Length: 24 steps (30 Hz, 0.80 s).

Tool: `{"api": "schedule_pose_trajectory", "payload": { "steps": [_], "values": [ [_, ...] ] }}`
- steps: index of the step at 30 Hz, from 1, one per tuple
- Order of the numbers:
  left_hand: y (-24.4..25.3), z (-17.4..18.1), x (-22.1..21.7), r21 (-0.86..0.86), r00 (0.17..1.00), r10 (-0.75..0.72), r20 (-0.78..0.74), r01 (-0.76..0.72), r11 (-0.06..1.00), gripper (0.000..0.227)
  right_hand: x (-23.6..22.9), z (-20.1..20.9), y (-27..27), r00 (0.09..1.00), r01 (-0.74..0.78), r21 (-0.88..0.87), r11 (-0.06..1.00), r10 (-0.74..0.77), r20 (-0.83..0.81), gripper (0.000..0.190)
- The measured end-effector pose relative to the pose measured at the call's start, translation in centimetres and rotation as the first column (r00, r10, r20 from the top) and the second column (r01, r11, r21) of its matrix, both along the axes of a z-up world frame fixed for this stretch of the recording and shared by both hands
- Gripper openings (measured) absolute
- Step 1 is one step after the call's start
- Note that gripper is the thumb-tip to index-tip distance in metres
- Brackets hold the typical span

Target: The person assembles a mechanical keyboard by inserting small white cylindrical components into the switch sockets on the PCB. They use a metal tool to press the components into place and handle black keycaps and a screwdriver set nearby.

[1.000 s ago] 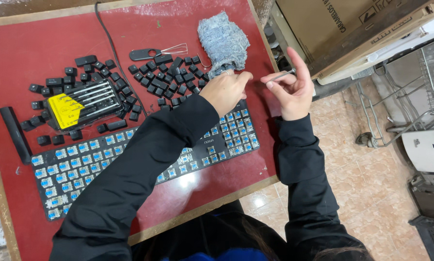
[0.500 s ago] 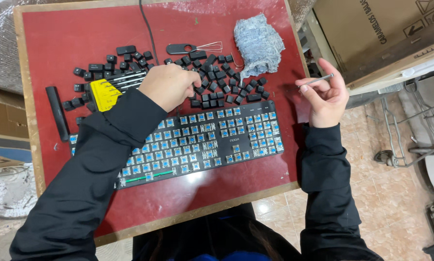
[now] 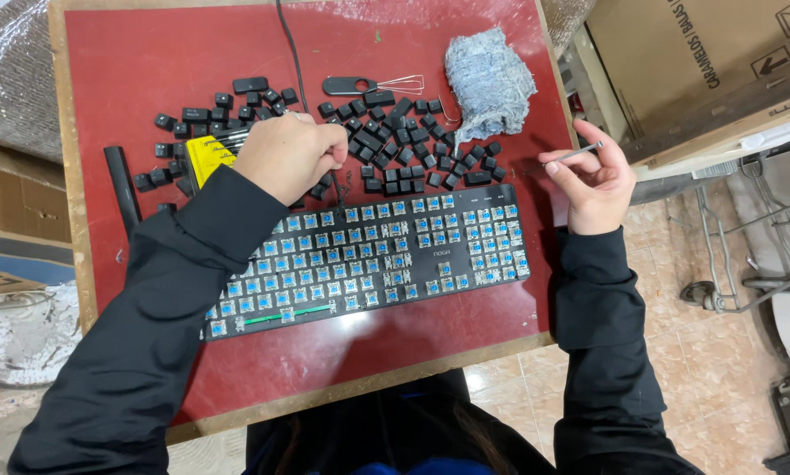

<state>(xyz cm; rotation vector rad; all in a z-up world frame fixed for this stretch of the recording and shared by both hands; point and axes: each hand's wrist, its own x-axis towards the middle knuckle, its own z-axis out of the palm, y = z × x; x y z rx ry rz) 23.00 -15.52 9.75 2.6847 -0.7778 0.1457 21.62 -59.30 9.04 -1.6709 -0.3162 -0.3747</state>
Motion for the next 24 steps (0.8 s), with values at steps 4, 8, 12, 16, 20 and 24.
{"api": "schedule_pose_trajectory", "payload": {
  "steps": [4, 8, 12, 16, 20, 24],
  "values": [
    [1.2, 3.3, -3.6, -0.016, 0.994, 0.054, 0.098, -0.053, 0.998, 0.015, 0.5, -1.4, -1.1, 1.0, 0.007, -0.02, 1.0, -0.007, 0.007, 0.051],
    [3.1, 4.9, -7.9, -0.224, 0.961, 0.128, 0.245, -0.072, 0.972, 0.015, 0.8, -2.1, -1.0, 1.0, 0.018, -0.004, 1.0, -0.018, 0.019, 0.029],
    [5.1, 5.3, -12.1, -0.464, 0.942, 0.258, 0.215, -0.134, 0.876, 0.019, -1.7, 1.0, 2.7, 1.0, 0.025, -0.051, 0.998, -0.025, -0.002, 0.022],
    [7.1, 6.5, -14.3, -0.696, 0.889, 0.42, 0.183, -0.185, 0.694, 0.019, -4.3, 5.6, 7.1, 0.995, -0.062, -0.182, 0.981, 0.076, 0.068, 0.012],
    [8.3, 5.9, -15.1, -0.853, 0.862, 0.502, 0.071, -0.209, 0.479, 0.014, -7.0, 7.6, 11.2, 0.969, -0.168, -0.332, 0.928, 0.217, 0.115, 0.009],
    [8.7, 5.5, -15.2, -0.811, 0.835, 0.526, 0.164, -0.189, 0.553, 0.012, -8.2, 7.1, 13.5, 0.958, -0.207, -0.351, 0.913, 0.262, 0.117, 0.01]
  ]
}}
